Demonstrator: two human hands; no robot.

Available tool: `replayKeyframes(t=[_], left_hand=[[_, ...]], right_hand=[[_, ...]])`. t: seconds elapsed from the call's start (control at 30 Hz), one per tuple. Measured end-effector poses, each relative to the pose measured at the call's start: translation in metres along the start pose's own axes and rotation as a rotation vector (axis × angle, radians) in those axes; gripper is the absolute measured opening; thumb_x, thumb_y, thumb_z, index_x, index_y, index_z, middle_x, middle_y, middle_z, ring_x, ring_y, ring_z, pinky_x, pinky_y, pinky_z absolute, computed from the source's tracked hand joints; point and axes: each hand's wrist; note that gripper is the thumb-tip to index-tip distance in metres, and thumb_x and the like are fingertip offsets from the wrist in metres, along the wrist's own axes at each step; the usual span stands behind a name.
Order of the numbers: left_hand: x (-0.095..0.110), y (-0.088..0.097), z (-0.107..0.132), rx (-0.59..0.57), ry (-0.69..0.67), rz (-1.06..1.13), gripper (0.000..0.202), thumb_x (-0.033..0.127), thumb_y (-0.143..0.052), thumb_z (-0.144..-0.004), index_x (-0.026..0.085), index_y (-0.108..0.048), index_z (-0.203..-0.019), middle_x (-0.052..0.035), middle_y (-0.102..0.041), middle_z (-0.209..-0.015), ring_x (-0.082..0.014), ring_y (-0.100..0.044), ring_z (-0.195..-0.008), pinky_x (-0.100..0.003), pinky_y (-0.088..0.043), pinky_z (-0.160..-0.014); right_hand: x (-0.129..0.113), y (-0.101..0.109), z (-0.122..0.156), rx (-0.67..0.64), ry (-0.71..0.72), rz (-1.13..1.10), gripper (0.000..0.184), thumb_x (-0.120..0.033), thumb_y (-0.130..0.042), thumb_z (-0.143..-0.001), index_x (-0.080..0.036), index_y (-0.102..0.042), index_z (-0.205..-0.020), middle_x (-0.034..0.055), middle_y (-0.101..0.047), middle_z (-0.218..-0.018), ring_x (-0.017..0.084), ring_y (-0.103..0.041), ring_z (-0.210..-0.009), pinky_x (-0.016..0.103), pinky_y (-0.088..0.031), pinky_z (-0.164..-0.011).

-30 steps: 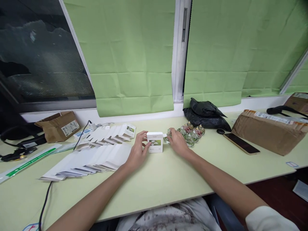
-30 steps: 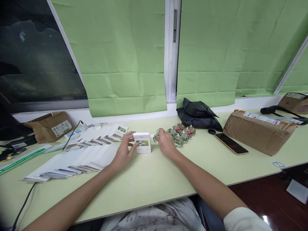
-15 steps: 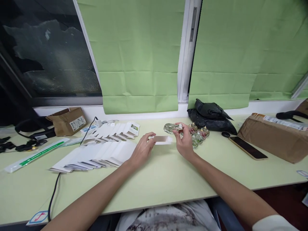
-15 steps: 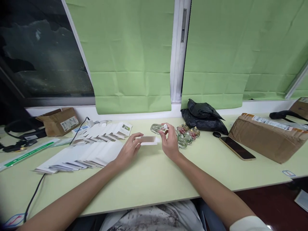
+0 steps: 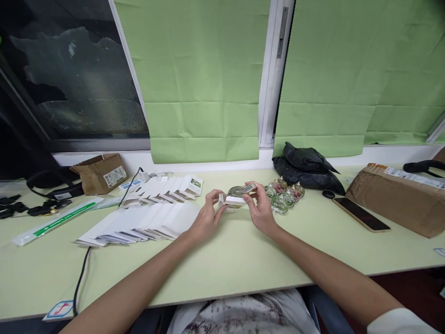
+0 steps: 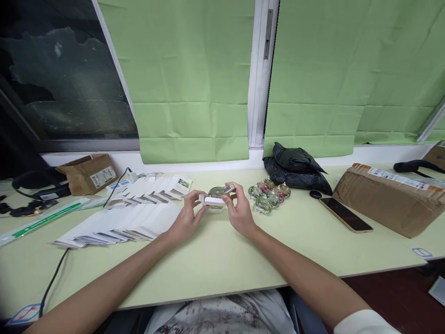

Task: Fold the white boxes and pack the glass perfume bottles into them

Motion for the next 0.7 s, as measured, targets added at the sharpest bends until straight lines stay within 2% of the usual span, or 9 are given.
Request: replayKeyframes(t=[0.1, 0.2, 0.3, 0.4, 0.53, 0.7], left_hand=[[0.002, 0.0, 0.0, -0.024, 0.077, 0.062, 0.055, 0.035, -0.053, -0.104, 0.032, -0.023, -0.15, -0.0108, -0.051, -0.142, -0.0229, -0.057, -0.13, -0.044, -0.049, -0.11], [0.003, 0.002, -0.001, -0.089, 0.169, 0.023, 0.054, 0.041, -0.061, -0.099, 0.03, -0.035, -0.145, -0.0096, -0.058, -0.138, -0.0248, -0.061, -0.122, -0.042, -0.049, -0.106], [0.004, 0.004, -0.001, -0.168, 0.245, 0.011, 0.042, 0.044, -0.063, -0.097, 0.028, -0.048, -0.133, -0.0054, -0.067, -0.123, -0.0239, -0.065, -0.108, -0.038, -0.051, -0.097], [0.006, 0.005, -0.002, -0.196, 0.228, 0.046, 0.03, 0.042, -0.06, -0.099, 0.025, -0.054, -0.122, -0.0026, -0.069, -0.111, -0.0219, -0.065, -0.103, -0.035, -0.051, -0.093], [0.007, 0.004, -0.002, -0.173, 0.202, 0.061, 0.02, 0.04, -0.058, -0.1, 0.023, -0.057, -0.11, -0.0019, -0.069, -0.107, -0.0195, -0.064, -0.098, -0.031, -0.05, -0.088], [0.005, -0.001, -0.001, -0.163, 0.227, 0.065, 0.023, 0.043, -0.058, -0.1, 0.025, -0.059, -0.113, -0.0021, -0.071, -0.112, -0.0197, -0.066, -0.1, -0.032, -0.052, -0.088]], right_hand=[[0.001, 0.0, 0.0, -0.013, -0.007, -0.014, 0.033, -0.04, -0.052, -0.103, -0.025, -0.051, -0.132, 0.0096, -0.064, -0.126, 0.023, -0.065, -0.11, 0.038, -0.055, -0.093], [0.0, 0.0, 0.001, -0.039, 0.012, -0.024, 0.034, -0.04, -0.053, -0.103, -0.025, -0.051, -0.134, 0.0094, -0.064, -0.126, 0.023, -0.064, -0.11, 0.038, -0.054, -0.094], [-0.004, 0.001, 0.003, -0.102, 0.035, -0.014, 0.037, -0.039, -0.052, -0.103, -0.025, -0.05, -0.137, 0.0096, -0.064, -0.127, 0.024, -0.063, -0.112, 0.039, -0.053, -0.096], [-0.008, 0.002, 0.005, -0.168, 0.051, -0.007, 0.04, -0.037, -0.052, -0.103, -0.025, -0.048, -0.141, 0.0093, -0.065, -0.126, 0.025, -0.062, -0.112, 0.041, -0.052, -0.096], [-0.011, 0.003, 0.005, -0.163, 0.072, -0.023, 0.041, -0.036, -0.053, -0.103, -0.026, -0.049, -0.143, 0.0084, -0.065, -0.123, 0.025, -0.062, -0.109, 0.042, -0.051, -0.098], [-0.012, 0.001, 0.006, -0.111, 0.086, -0.021, 0.04, -0.037, -0.053, -0.103, -0.026, -0.049, -0.142, 0.0084, -0.065, -0.122, 0.024, -0.063, -0.108, 0.042, -0.052, -0.098]])
Point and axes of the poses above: each hand's wrist, its own z-axis away from the middle knuckle, its own y-axis out of the back of the hand, x = y × z
